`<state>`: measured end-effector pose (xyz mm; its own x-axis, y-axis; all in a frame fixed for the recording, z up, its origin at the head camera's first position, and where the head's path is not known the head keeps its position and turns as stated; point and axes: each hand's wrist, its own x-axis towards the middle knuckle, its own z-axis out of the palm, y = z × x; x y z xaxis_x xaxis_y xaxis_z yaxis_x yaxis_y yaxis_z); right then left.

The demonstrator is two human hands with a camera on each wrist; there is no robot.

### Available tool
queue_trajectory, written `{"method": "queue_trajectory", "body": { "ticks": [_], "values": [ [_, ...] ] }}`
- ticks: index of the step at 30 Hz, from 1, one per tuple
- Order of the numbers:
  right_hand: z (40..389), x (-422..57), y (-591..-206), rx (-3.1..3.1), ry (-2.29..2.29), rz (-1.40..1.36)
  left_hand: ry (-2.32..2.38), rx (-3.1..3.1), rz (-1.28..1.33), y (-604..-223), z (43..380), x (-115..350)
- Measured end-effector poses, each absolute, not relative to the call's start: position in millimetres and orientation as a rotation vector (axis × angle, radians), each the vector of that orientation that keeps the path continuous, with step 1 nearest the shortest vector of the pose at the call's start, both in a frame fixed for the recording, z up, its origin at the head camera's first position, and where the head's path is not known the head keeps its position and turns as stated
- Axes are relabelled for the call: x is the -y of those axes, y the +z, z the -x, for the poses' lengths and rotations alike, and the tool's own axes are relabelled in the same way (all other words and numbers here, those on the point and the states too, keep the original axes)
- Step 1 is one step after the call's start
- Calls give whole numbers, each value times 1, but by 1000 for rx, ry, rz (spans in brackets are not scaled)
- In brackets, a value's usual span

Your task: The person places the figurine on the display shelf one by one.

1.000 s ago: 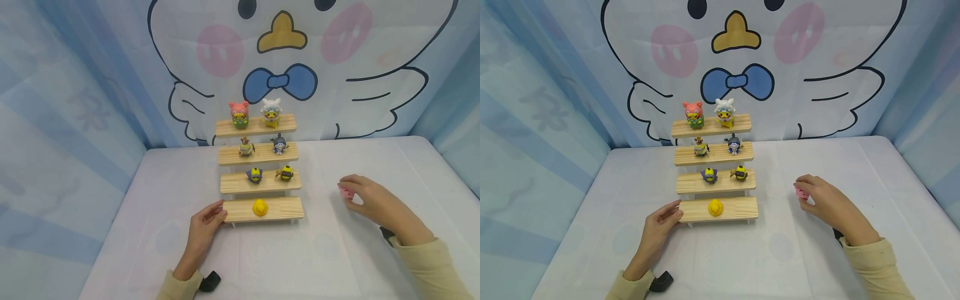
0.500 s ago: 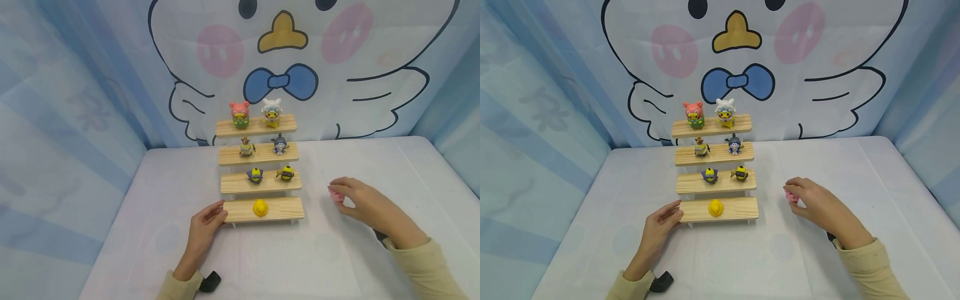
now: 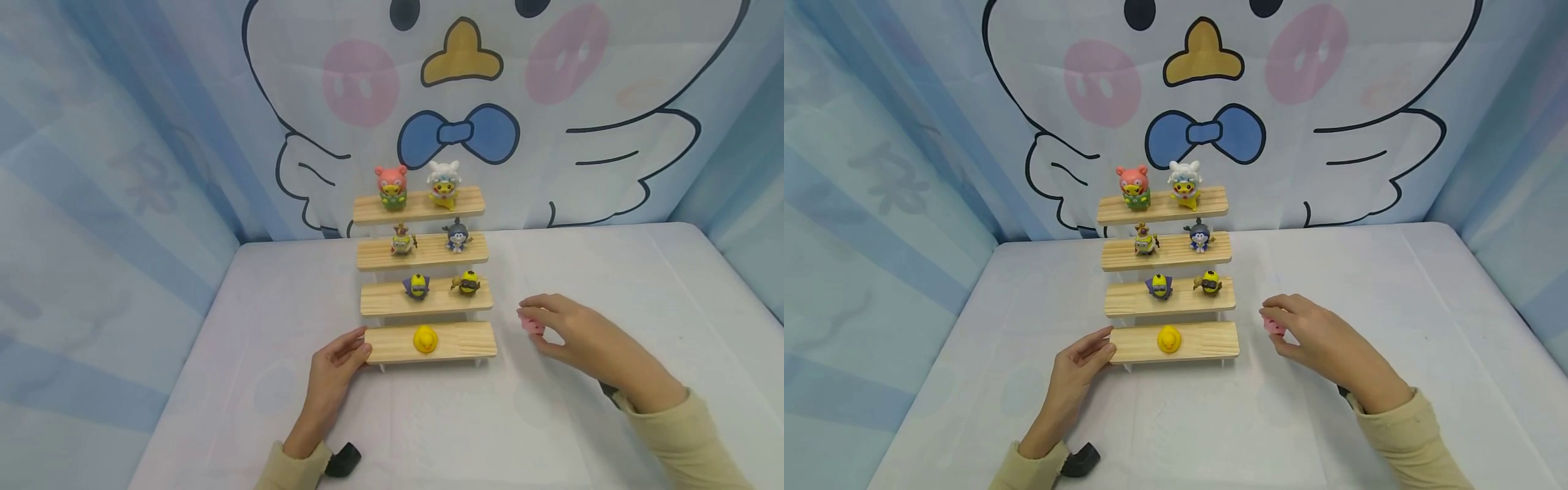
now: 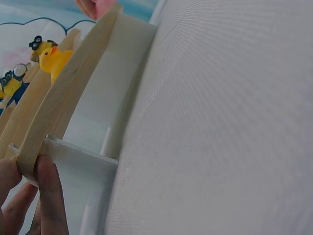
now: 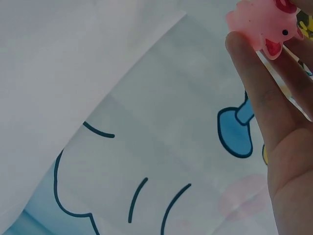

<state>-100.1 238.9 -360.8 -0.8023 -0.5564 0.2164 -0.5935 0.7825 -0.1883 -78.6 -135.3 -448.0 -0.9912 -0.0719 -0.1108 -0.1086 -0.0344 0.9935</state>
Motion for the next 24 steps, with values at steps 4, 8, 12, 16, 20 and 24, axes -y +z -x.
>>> {"method": "queue_trajectory", "body": {
  "ticks": [4,8,12,16,20,24],
  "values": [
    [100,-235,-361,2776,381,-982,2237,-2157,201,-448,79,135],
    [99,-231,-362,2693,388,-1054,2233,-2160,204,-448,78,135],
    [98,-227,-361,2617,398,-1119,2218,-2175,205,-447,78,135],
    [96,-222,-358,2602,409,-1154,2212,-2182,202,-447,78,135],
    [95,-217,-357,2607,419,-1172,2206,-2185,198,-447,78,136],
    [96,-211,-359,2562,441,-1213,2220,-2175,189,-447,79,136]
  ]
}}
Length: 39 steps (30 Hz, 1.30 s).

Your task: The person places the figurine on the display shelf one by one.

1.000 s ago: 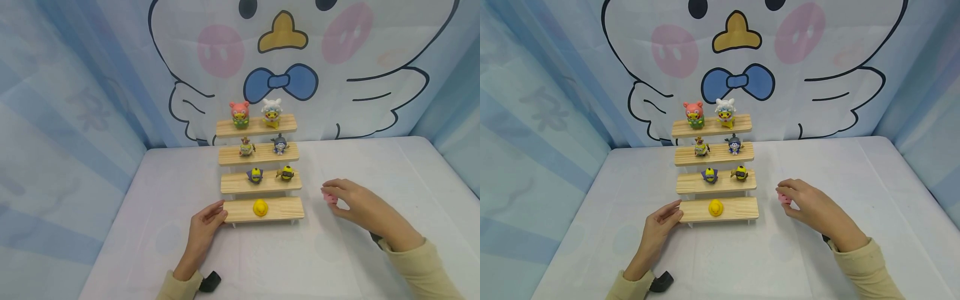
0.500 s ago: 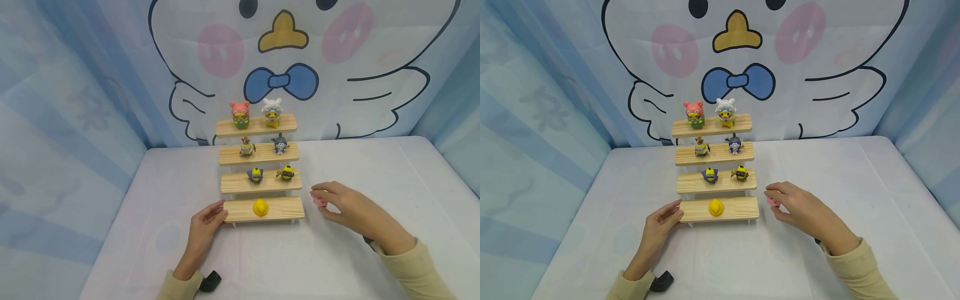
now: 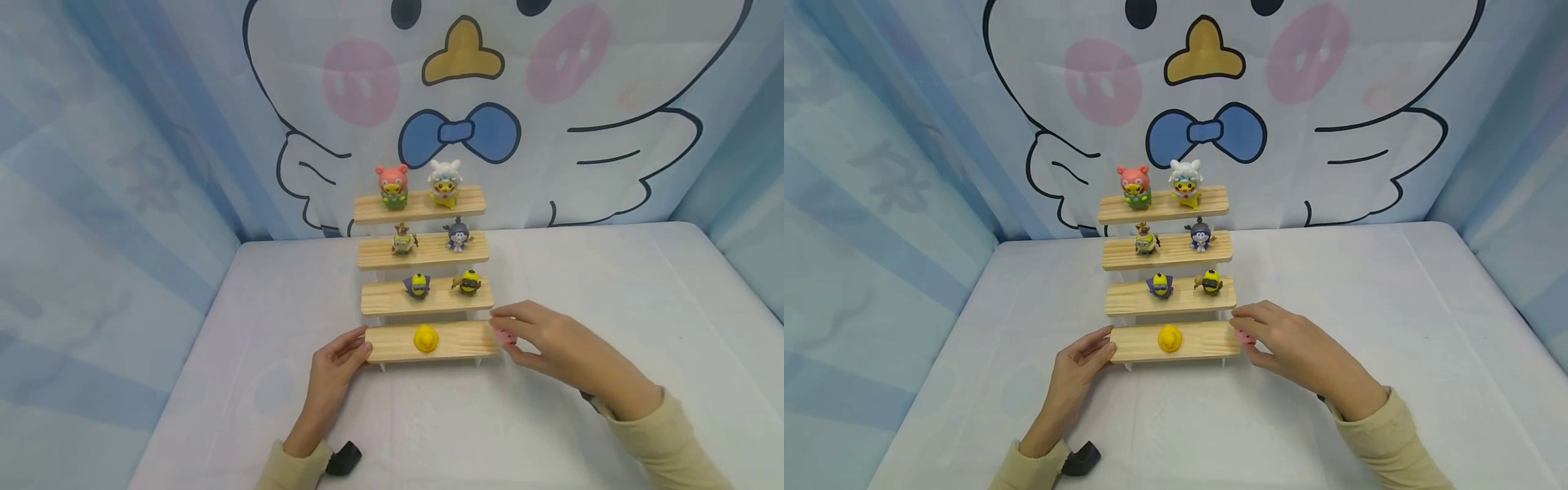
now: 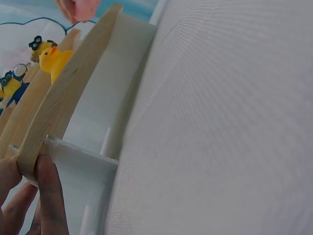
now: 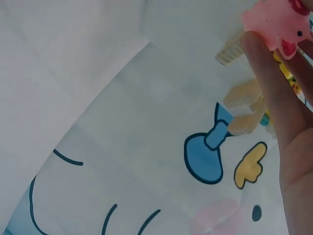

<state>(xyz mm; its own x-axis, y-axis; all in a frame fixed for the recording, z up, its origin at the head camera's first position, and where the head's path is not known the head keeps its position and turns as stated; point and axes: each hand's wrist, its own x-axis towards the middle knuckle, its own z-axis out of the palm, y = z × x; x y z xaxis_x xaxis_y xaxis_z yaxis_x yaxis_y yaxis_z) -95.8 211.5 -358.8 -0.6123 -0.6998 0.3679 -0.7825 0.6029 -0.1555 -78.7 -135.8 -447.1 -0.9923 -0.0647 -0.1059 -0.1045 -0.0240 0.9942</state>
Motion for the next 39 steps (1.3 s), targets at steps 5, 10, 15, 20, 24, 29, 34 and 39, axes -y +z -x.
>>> {"method": "queue_trajectory", "body": {
  "ticks": [5,10,15,20,24,29,34,39],
  "values": [
    [97,-204,-363,2483,468,-1270,2230,-2173,181,-447,79,136],
    [99,-197,-367,2422,475,-1301,2218,-2184,190,-446,78,135],
    [100,-190,-371,2407,471,-1319,2224,-2180,201,-447,78,135],
    [101,-186,-374,2405,468,-1332,2216,-2188,199,-447,79,135],
    [102,-183,-377,2414,468,-1341,2212,-2192,198,-448,79,135],
    [103,-179,-379,2427,442,-1345,2204,-2197,201,-448,79,135],
    [103,-176,-381,2464,414,-1337,2214,-2192,194,-449,79,136],
    [104,-174,-384,2450,404,-1345,2232,-2178,185,-449,79,136]
  ]
}}
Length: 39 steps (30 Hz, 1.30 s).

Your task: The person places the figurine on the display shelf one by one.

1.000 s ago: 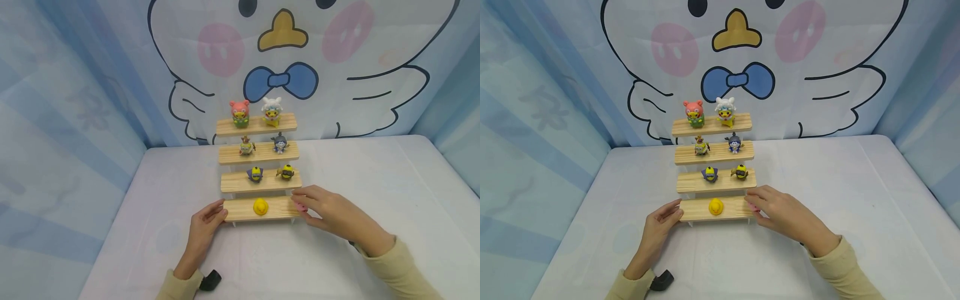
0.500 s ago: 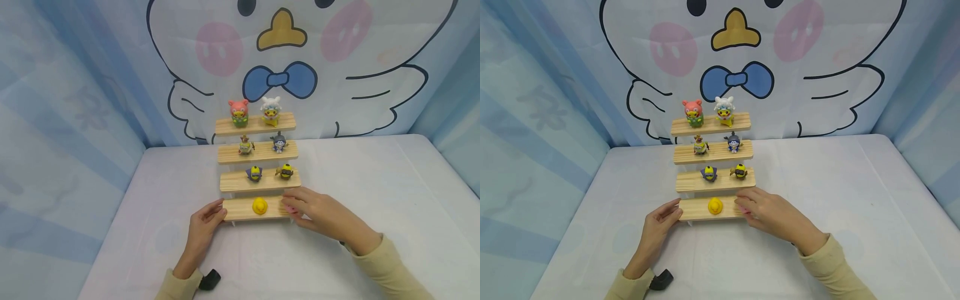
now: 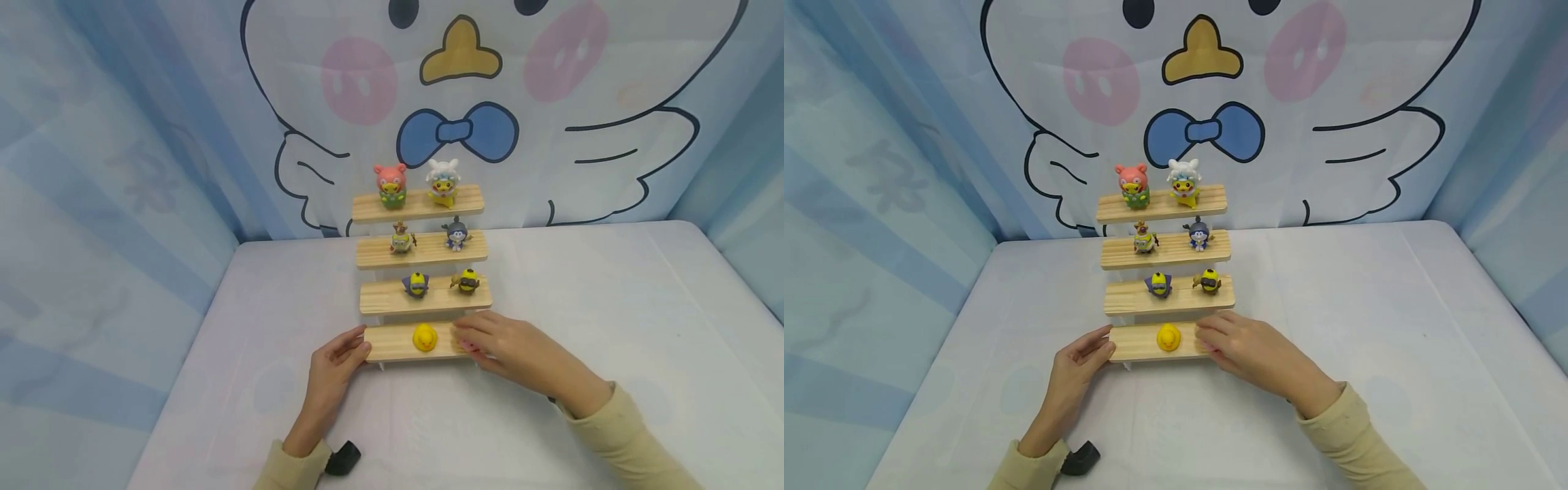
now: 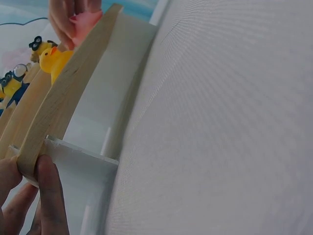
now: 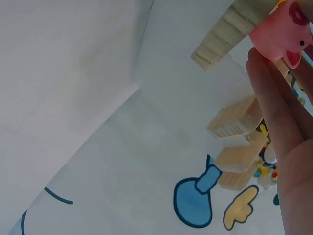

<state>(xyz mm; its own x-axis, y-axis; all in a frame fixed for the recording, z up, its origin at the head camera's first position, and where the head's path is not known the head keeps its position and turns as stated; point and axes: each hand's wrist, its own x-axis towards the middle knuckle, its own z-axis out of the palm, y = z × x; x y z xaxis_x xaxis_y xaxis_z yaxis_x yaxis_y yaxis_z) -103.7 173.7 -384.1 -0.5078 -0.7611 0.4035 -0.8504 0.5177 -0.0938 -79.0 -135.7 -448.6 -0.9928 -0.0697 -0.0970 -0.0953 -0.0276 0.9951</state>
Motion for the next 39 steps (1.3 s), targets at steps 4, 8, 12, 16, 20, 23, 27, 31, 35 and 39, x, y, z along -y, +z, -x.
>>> {"method": "queue_trajectory", "body": {
  "ticks": [4,8,12,16,20,23,27,31,35,39],
  "values": [
    [104,-172,-386,2430,396,-1349,2232,-2180,185,-449,79,136],
    [104,-171,-386,2438,384,-1344,2226,-2187,188,-449,79,135],
    [103,-172,-385,2461,378,-1331,2229,-2184,190,-449,80,135],
    [102,-173,-385,2476,385,-1314,2221,-2190,188,-449,81,135],
    [100,-174,-383,2490,386,-1285,2217,-2163,200,-449,81,136],
    [99,-175,-383,2496,387,-1265,2219,-2137,211,-449,81,136],
    [98,-176,-381,2481,400,-1263,2214,-2150,198,-447,81,137],
    [97,-179,-377,2469,404,-1258,2181,-2237,172,-444,80,138],
    [97,-184,-372,2478,384,-1221,2118,-2356,165,-442,79,140],
    [98,-190,-369,2488,366,-1175,2083,-2447,144,-436,80,143]
  ]
}}
